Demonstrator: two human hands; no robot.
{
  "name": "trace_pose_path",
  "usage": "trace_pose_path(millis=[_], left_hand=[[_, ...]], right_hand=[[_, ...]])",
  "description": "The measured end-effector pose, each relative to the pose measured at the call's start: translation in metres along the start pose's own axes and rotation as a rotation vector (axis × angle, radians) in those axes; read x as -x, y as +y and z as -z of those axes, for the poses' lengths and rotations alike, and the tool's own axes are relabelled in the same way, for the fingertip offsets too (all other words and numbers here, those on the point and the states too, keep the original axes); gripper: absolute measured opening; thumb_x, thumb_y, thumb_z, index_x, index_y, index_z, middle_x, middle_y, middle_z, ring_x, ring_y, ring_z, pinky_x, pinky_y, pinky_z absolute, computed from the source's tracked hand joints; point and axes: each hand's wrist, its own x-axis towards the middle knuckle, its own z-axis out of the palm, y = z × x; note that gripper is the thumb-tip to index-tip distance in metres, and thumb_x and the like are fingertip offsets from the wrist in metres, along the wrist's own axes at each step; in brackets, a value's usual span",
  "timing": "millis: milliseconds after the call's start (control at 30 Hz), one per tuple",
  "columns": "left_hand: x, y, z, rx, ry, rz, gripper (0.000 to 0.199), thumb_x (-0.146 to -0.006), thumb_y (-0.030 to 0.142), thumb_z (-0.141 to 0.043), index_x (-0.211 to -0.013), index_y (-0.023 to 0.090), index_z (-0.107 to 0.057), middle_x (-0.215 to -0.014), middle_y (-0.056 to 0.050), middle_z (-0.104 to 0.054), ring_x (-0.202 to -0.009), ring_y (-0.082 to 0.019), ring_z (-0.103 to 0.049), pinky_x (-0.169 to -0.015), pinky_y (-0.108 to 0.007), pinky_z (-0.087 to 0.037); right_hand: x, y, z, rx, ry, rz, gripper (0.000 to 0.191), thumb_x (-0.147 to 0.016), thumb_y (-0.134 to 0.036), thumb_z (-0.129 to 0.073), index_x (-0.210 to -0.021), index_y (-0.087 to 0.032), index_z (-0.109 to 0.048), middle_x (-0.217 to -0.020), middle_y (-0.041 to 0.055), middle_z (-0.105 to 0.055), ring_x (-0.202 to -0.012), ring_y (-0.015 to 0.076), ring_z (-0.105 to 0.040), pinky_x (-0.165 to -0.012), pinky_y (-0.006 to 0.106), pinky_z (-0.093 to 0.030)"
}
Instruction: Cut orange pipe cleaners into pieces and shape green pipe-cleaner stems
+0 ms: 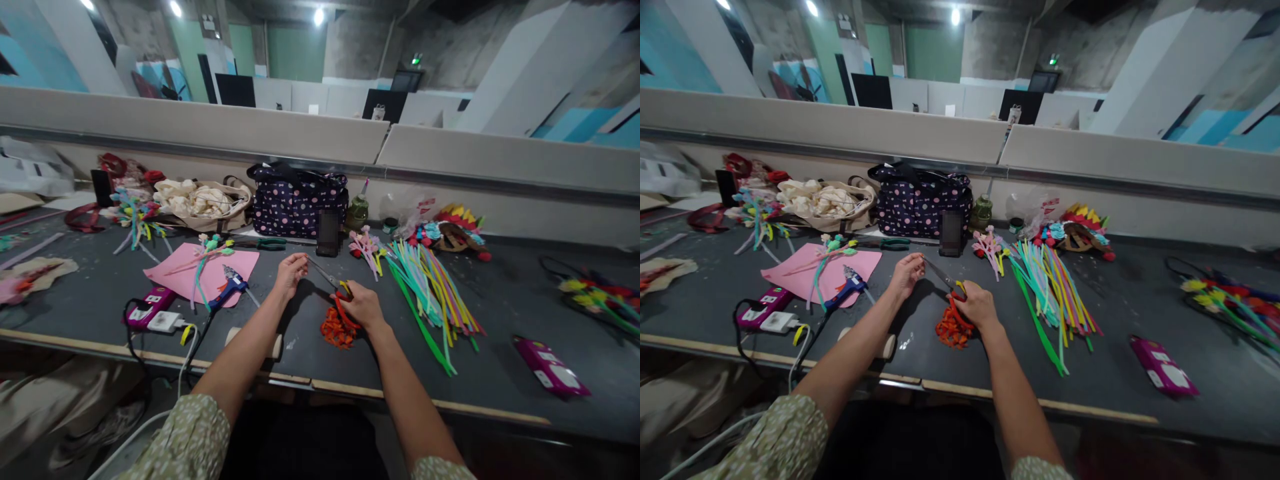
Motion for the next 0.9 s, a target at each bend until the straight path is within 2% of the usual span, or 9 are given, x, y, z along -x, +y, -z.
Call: trace_pose_path(millis=[900], left_hand=[[-0.007, -0.007, 0.011, -0.109, 0.019, -0.008, 0.037, -0.051, 0.032, -0.087, -0.077, 0.013, -0.068, -0.065, -0.001, -0.062, -0.05, -0.006, -0.05, -0.05, -0.02, -0.039]], right_hand=[[0.0, 0.002, -0.002, 0.0, -0.049, -0.021, 0.037, -0.088, -0.055, -0.051, -0.078, -0.021, -0.056, -0.072, 0.0045, -0.064, -0.063, 0.0172, -0.058, -0.058, 0.026, -0.031]])
